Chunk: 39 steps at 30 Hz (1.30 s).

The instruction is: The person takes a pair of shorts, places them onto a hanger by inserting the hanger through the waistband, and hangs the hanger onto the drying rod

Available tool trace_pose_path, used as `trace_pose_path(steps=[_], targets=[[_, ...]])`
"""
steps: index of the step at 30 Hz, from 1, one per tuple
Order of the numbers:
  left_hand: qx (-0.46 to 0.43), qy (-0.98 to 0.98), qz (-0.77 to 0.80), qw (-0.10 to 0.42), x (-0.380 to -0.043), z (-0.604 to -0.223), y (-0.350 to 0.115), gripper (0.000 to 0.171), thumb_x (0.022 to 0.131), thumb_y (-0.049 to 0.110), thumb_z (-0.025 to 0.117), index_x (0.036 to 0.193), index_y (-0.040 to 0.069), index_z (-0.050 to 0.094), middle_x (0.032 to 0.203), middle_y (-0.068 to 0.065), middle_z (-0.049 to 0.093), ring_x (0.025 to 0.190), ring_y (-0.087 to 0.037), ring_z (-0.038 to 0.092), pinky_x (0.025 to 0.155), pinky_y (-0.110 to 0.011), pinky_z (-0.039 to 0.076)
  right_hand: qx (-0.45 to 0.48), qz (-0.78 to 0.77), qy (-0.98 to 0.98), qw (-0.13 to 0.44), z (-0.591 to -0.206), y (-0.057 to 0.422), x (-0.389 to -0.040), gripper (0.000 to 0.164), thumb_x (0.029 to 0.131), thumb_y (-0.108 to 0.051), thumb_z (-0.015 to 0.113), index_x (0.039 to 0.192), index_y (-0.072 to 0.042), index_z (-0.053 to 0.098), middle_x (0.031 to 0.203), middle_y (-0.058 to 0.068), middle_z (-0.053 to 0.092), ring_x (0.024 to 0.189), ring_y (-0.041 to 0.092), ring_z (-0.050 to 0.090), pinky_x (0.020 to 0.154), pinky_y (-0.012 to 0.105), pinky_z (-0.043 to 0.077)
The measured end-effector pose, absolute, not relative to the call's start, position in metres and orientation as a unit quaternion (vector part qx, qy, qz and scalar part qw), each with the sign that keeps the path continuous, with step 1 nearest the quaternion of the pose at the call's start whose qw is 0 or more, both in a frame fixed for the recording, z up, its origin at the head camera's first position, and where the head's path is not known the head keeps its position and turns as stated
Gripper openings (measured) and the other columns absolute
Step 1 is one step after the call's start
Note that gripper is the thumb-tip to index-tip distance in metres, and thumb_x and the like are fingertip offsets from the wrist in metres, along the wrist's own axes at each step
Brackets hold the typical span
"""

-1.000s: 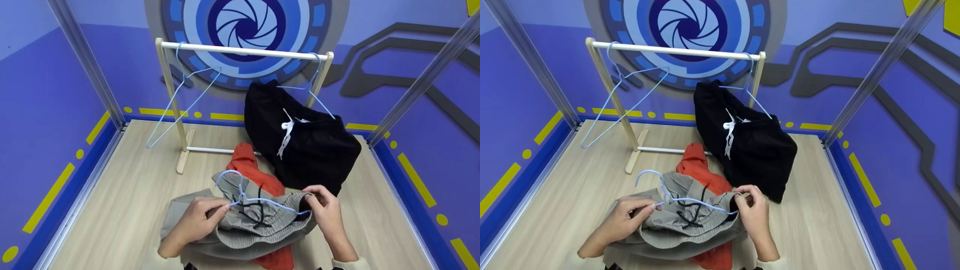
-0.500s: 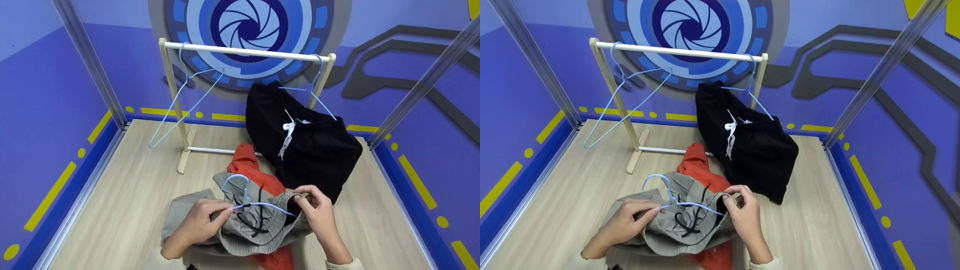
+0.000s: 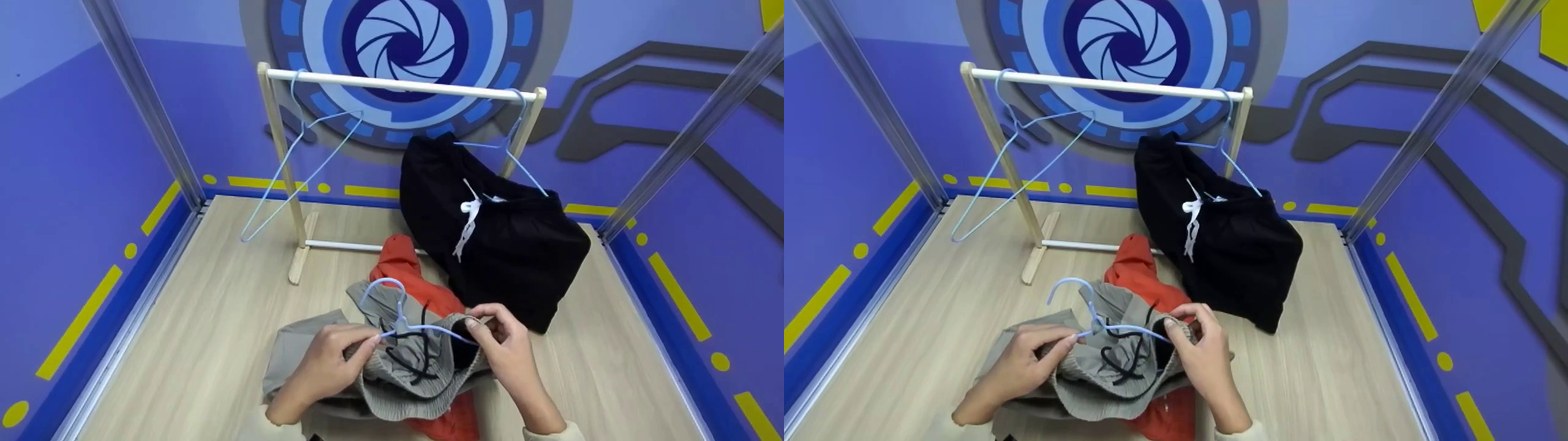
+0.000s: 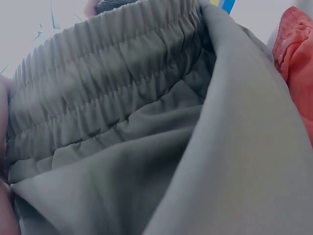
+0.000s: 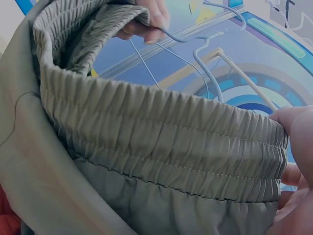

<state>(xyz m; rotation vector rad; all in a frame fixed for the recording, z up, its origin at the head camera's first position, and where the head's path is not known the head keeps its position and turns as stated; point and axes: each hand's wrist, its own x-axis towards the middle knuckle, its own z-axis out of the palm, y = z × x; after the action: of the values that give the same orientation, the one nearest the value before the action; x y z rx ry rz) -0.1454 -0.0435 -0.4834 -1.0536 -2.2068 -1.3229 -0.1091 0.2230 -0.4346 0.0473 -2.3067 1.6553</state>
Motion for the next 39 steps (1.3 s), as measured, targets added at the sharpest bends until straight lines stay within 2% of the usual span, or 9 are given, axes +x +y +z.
trace_pose_path(steps=[10, 17, 20, 22, 26, 30, 34, 39], targets=[[-0.375, -0.770, -0.476, 0.199, -0.145, -0.485, -0.039, 0.014, 0.089, 0.014, 0.058, 0.092, 0.022, 0.068, 0.083, 0.012, 0.066, 0.077, 0.001, 0.062, 0.069, -0.015, 0.048, 0.082, 0.539, -0.824, 0.153, -0.462, 0.228, -0.116, 0.009, 0.085, -0.012, 0.064, 0.093, -0.012, 0.063, 0.091, 0.004, 0.061, 0.064, 0.005, 0.049, 0.052, 0.019, 0.040], [-0.370, -0.761, -0.493, 0.204, -0.144, -0.487, -0.042, 0.016, 0.088, 0.011, 0.059, 0.095, 0.021, 0.069, 0.080, 0.008, 0.067, 0.071, 0.002, 0.060, 0.065, -0.014, 0.047, 0.134, 0.501, -0.841, 0.153, -0.446, 0.230, -0.107, 0.013, 0.090, -0.002, 0.052, 0.095, -0.002, 0.064, 0.094, 0.011, 0.065, 0.080, 0.012, 0.059, 0.069, 0.016, 0.045], [-0.367, -0.756, -0.502, 0.204, -0.144, -0.487, -0.044, 0.016, 0.088, 0.010, 0.059, 0.096, 0.020, 0.069, 0.080, 0.003, 0.068, 0.071, 0.001, 0.060, 0.065, -0.014, 0.047, 0.163, 0.464, -0.855, 0.166, -0.443, 0.234, -0.105, 0.015, 0.086, 0.001, 0.058, 0.098, -0.003, 0.065, 0.095, 0.009, 0.065, 0.082, 0.012, 0.057, 0.072, 0.014, 0.043], [-0.368, -0.751, -0.508, 0.204, -0.145, -0.487, -0.045, 0.017, 0.088, 0.009, 0.059, 0.096, 0.020, 0.069, 0.080, 0.003, 0.068, 0.070, 0.000, 0.059, 0.064, -0.014, 0.047, 0.190, 0.436, -0.860, 0.187, -0.445, 0.238, -0.105, 0.022, 0.081, 0.005, 0.062, 0.101, -0.004, 0.066, 0.098, 0.009, 0.065, 0.088, 0.018, 0.057, 0.079, 0.014, 0.041], [-0.378, -0.742, -0.512, 0.211, -0.146, -0.484, -0.047, 0.018, 0.086, 0.006, 0.060, 0.096, 0.019, 0.069, 0.081, 0.004, 0.068, 0.072, -0.001, 0.061, 0.065, -0.015, 0.048, 0.228, 0.392, -0.865, 0.214, -0.461, 0.250, -0.111, 0.035, 0.073, 0.002, 0.071, 0.105, -0.010, 0.065, 0.106, 0.005, 0.065, 0.105, 0.024, 0.055, 0.096, 0.016, 0.032], [-0.387, -0.733, -0.517, 0.213, -0.147, -0.483, -0.049, 0.020, 0.085, 0.004, 0.060, 0.096, 0.018, 0.069, 0.083, 0.002, 0.069, 0.076, -0.004, 0.063, 0.068, -0.016, 0.049, 0.216, 0.370, -0.875, 0.225, -0.474, 0.260, -0.116, 0.038, 0.069, -0.008, 0.078, 0.104, -0.017, 0.067, 0.100, -0.005, 0.066, 0.097, 0.014, 0.059, 0.091, 0.014, 0.034], [-0.384, -0.731, -0.528, 0.198, -0.148, -0.481, -0.050, 0.018, 0.084, 0.004, 0.062, 0.094, 0.019, 0.069, 0.083, 0.002, 0.069, 0.075, -0.004, 0.063, 0.068, -0.016, 0.049, 0.175, 0.366, -0.885, 0.228, -0.484, 0.265, -0.119, 0.027, 0.070, -0.019, 0.078, 0.095, -0.023, 0.069, 0.087, -0.012, 0.065, 0.084, 0.005, 0.058, 0.079, 0.012, 0.038], [-0.368, -0.737, -0.535, 0.189, -0.143, -0.467, -0.050, 0.017, 0.081, 0.002, 0.065, 0.089, 0.016, 0.069, 0.079, 0.003, 0.067, 0.071, -0.005, 0.062, 0.064, -0.016, 0.048, 0.167, 0.335, -0.898, 0.232, -0.493, 0.265, -0.120, 0.016, 0.074, -0.018, 0.074, 0.086, -0.025, 0.066, 0.082, -0.017, 0.060, 0.081, 0.004, 0.055, 0.077, 0.020, 0.035]])
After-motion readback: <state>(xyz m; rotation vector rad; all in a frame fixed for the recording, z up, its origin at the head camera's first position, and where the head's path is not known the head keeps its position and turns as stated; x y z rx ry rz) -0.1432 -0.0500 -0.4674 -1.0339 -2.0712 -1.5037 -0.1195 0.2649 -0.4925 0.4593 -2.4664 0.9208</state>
